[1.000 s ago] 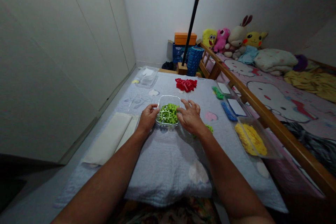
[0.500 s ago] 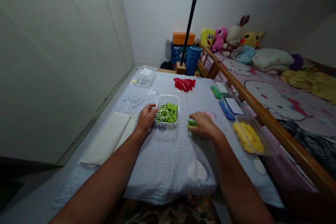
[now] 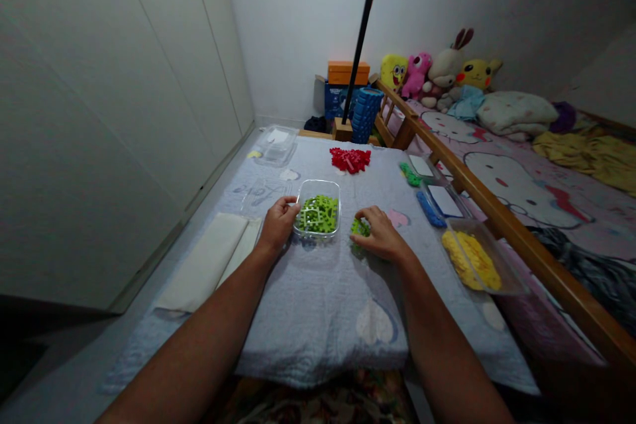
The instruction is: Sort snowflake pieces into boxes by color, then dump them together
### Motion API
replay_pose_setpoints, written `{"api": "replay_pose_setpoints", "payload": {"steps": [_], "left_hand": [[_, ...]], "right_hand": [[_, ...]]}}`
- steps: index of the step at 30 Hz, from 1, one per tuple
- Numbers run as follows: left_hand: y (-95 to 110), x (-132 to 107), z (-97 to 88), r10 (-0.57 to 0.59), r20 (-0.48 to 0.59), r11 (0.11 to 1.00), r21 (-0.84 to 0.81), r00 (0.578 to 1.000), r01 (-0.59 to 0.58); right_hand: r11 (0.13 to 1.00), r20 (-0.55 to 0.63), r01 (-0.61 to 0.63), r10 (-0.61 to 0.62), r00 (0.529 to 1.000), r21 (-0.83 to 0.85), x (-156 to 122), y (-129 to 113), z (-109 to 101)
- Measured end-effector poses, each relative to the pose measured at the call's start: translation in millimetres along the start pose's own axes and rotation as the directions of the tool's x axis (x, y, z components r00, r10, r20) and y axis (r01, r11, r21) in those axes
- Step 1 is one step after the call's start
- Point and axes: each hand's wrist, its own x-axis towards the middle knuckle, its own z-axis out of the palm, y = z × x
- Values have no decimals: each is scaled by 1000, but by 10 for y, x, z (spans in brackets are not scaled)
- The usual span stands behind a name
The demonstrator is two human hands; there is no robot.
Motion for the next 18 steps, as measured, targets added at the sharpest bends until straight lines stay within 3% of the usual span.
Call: {"api": "replay_pose_setpoints", "payload": {"steps": [4, 7, 14, 18], "left_hand": [[-2, 10, 0, 5, -8, 1000, 14, 1000, -5], [-11, 19, 0, 10, -11, 1000, 19, 1000, -9], [-5, 14, 2, 5, -8, 1000, -1, 1000, -5], [-3, 17, 8, -10, 1, 1000, -17, 1000, 10]], "right_hand": [[939, -167, 102, -49, 985, 328, 77, 44, -1], [885, -258, 148, -32, 966, 441, 135, -5, -17], [872, -300, 236, -109, 948, 430, 285, -181, -96], [921, -283, 307, -236, 930, 241, 434, -410, -180]]}}
